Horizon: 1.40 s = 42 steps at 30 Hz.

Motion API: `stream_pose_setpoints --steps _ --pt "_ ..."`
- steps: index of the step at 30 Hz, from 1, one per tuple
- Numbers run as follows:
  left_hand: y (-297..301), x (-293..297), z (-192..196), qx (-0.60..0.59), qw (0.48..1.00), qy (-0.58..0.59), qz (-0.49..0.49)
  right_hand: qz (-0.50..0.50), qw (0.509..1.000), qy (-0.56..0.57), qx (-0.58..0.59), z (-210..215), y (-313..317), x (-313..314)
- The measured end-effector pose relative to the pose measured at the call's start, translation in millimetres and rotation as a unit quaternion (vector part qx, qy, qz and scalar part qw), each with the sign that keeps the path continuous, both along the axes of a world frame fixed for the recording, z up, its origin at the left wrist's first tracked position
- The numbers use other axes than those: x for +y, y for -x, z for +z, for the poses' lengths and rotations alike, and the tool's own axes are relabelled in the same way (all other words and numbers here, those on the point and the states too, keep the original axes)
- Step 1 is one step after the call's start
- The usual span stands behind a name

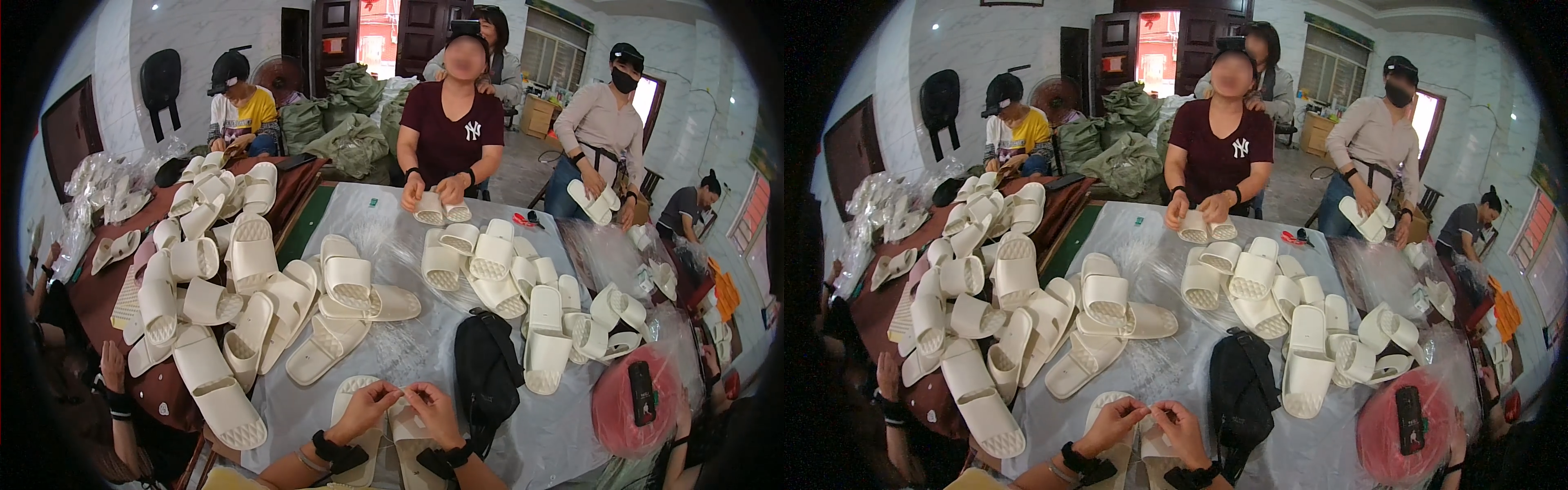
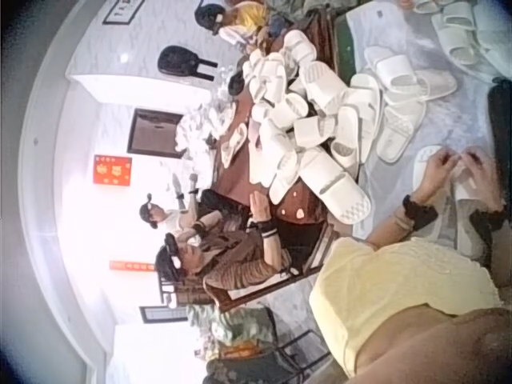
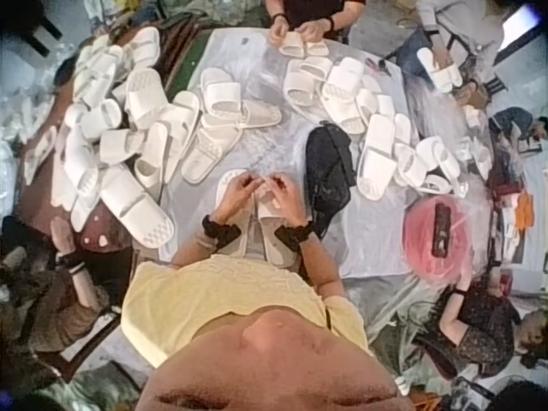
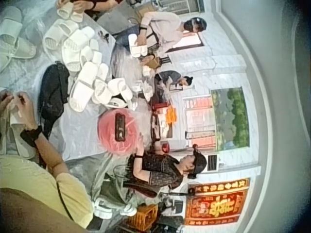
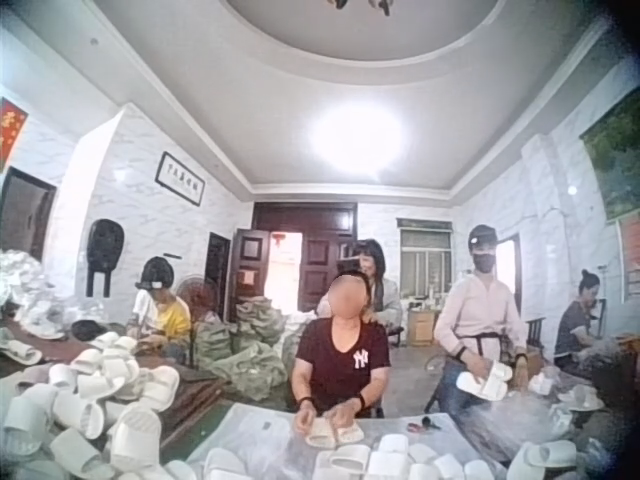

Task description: Inspecting and pairing white plastic sandals at a manufacturing finishing table.

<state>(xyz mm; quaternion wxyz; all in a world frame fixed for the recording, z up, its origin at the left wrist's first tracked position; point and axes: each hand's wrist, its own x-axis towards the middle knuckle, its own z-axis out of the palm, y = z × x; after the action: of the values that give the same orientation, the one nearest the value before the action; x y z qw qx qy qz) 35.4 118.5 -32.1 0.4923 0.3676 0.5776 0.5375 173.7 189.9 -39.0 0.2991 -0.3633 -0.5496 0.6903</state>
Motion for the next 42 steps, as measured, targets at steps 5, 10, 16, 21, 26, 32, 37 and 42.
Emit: stream_pose_setpoints --steps 5,10,16,21,26,32,37,42 --pt "1 -1 -7 -0.012 1.0 -0.003 0.008 0.017 1.0 -0.004 -0.018 -4 0 1" --pt "2 -1 -1 -0.038 0.999 0.023 0.002 0.013 1.0 -0.026 -0.01 -5 0 0" --pt "1 -1 -4 0.011 1.0 0.002 -0.01 0.023 0.999 -0.036 -0.01 -5 1 -1" --pt "1 0 -3 -0.013 1.0 0.015 0.006 0.021 0.999 -0.036 -0.009 -3 1 -1" --pt "3 0 -15 0.008 1.0 -0.009 0.001 0.027 1.0 -0.002 0.001 3 2 -3" --pt "-8 6 -12 0.032 0.999 -0.013 0.02 -0.034 0.997 0.046 0.043 -2 2 -3" --pt "-7 1 -11 0.029 0.999 -0.004 0.034 -0.054 0.995 0.058 0.052 -7 2 -3" --pt "-6 2 -6 0.002 1.0 -0.002 0.025 -0.048 0.996 0.05 0.054 -10 2 -1"
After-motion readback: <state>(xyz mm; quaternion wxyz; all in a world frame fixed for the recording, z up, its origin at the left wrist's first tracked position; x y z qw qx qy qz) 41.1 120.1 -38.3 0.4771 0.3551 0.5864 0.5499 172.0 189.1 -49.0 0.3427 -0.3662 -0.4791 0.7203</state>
